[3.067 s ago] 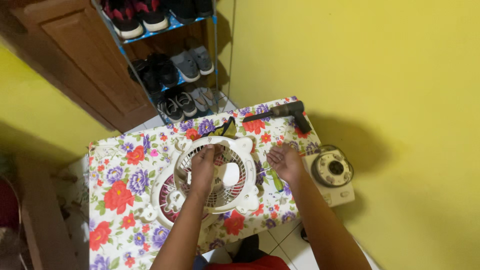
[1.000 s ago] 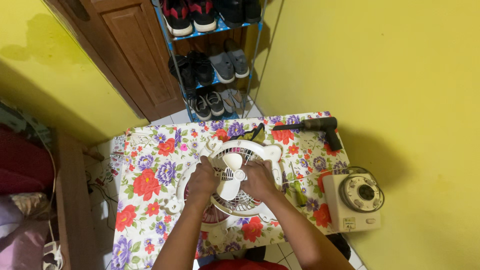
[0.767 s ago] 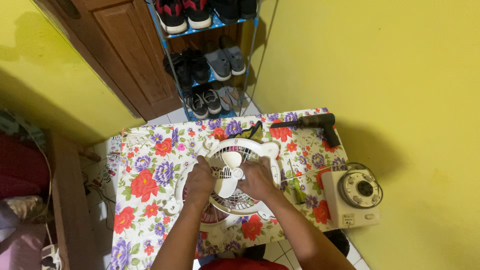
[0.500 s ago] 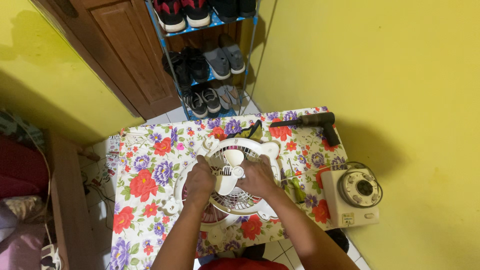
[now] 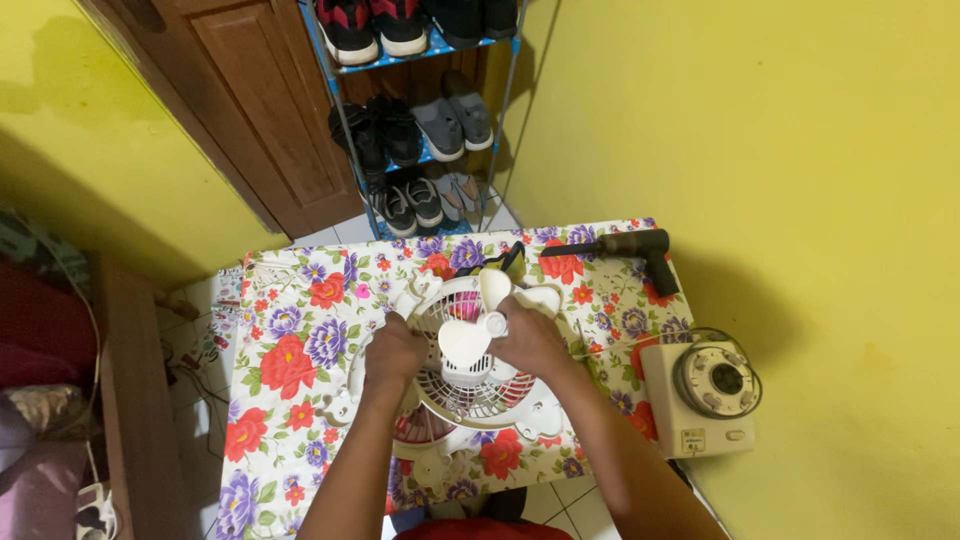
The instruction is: The person unscrews the front grille of a small desk fan by hand, removes the grille and the fan blades from the motor housing, then wipes the blades with a cloth. The fan sits on a small table and a drill lies unused on the table.
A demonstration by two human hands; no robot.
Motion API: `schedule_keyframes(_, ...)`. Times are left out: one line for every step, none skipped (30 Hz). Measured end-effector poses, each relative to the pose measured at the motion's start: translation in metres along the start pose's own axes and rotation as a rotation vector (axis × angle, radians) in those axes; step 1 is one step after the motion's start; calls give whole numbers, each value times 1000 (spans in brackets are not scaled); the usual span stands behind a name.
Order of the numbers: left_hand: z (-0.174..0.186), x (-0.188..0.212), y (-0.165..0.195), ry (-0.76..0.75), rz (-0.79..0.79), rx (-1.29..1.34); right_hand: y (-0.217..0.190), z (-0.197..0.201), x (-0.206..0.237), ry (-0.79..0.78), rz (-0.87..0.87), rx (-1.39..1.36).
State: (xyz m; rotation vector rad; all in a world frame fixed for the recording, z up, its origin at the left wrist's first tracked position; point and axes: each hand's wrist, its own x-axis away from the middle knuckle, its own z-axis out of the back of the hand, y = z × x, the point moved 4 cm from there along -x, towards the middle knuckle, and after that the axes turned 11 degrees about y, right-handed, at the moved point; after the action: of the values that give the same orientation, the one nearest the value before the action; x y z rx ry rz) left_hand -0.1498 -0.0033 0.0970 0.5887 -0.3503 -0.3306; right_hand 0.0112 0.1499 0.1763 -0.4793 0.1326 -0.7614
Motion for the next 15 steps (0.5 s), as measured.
schedule_keyframes(7,1,-1,-12,19,17,-2,5,-1,33,-4,-54)
schedule_keyframes(11,4,1,-25,39,33,-3,11,-2,66,-9,-108)
schedule_keyframes(19,6,9,70,-20,138,-5,15,-2,98,-13,-162)
schedule_keyframes(29,9,16,168,-79,242,-10,18,-2,104,10,-184)
schedule_keyframes(39,11,22,266,-138,346,-15,20,-3,110,33,-205)
schedule_keyframes(40,13,30,158,-150,495,-19,23,-4,117,56,-225)
schedule_keyframes(41,13,37,48,-162,642,-26,26,-4,109,126,-260)
schedule_keyframes(42,13,45,-63,-173,788,-34,28,-5,100,197,-295)
schedule_keyframes(43,12,51,-134,-178,757,-42,29,-5,90,269,-331)
schedule_keyframes(41,12,58,-204,-183,727,-47,31,-6,85,294,-305)
schedule_keyframes(41,12,61,-273,-186,697,-52,32,-7,79,320,-280)
schedule_keyframes(41,11,61,-325,-152,711,-56,33,-9,72,346,-255)
schedule_keyframes(40,10,60,-378,-117,725,-57,31,-12,36,298,-281)
schedule_keyframes(38,9,59,-433,-81,740,-55,30,-15,-2,248,-305)
schedule_keyframes(39,7,57,-417,-65,759,-51,27,-19,-40,198,-328)
